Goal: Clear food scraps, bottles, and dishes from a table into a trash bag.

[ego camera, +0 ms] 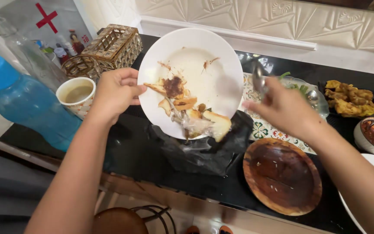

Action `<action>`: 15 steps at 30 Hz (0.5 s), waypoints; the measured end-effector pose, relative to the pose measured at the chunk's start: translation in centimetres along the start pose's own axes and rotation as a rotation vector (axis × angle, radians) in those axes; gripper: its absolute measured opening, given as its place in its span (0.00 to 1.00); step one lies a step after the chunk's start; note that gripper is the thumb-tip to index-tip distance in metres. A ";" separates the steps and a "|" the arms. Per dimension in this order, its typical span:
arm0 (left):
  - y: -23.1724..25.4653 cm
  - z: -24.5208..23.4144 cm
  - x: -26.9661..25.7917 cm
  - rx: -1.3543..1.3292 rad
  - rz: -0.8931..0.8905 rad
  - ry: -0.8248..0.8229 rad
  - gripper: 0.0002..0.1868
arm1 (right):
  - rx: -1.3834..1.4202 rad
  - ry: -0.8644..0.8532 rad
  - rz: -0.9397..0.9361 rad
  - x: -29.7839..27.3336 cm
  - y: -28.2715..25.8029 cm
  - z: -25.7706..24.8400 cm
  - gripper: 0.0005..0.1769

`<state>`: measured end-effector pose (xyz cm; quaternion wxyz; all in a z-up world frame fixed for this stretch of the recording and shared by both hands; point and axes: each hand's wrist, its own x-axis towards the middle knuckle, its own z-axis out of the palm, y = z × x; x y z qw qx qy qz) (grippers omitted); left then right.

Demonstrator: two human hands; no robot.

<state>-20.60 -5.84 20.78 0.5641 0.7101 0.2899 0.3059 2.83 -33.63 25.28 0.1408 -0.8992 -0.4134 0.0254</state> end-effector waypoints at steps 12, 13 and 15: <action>1.7 0.3 -1.4 0.156 0.110 0.005 0.12 | 0.842 -0.222 -0.014 1.6 7.5 3.3 0.43; 2.1 0.5 -1.8 0.242 0.189 0.029 0.12 | 0.762 -0.202 -0.025 1.2 6.7 2.6 0.41; 2.9 1.1 -2.2 0.326 0.269 0.056 0.11 | 0.681 -0.182 -0.038 0.5 4.5 1.0 0.39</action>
